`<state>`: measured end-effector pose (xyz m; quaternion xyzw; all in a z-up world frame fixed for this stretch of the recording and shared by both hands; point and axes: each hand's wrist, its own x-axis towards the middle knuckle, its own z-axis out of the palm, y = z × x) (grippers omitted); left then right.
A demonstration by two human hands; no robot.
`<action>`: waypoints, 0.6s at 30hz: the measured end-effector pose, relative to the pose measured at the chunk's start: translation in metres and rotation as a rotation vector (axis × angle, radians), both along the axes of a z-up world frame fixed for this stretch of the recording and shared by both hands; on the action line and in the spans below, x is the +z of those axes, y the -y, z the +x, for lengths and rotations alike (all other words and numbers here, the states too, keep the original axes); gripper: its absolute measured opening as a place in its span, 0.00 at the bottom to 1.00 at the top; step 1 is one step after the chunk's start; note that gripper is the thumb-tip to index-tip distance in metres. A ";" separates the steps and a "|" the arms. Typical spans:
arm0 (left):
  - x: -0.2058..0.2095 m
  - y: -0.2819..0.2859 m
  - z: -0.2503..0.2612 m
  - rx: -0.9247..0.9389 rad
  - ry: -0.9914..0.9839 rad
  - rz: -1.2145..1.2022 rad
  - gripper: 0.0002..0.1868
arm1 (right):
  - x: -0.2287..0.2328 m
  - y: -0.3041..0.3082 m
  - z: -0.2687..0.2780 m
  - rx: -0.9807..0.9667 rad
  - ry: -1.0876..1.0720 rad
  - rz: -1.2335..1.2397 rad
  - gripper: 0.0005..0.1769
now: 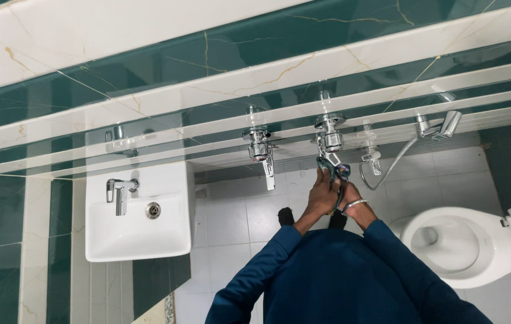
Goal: The person wipes the surfaces of bathroom plumbing fixtures including faucets and a showerhead handle with a cloth, moving between the different metal parts.
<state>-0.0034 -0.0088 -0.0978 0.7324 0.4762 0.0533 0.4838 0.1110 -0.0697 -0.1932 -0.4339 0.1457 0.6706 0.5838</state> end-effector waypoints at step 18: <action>-0.056 0.012 -0.074 0.566 0.449 -0.958 0.25 | 0.014 0.064 0.025 0.266 0.076 0.022 0.19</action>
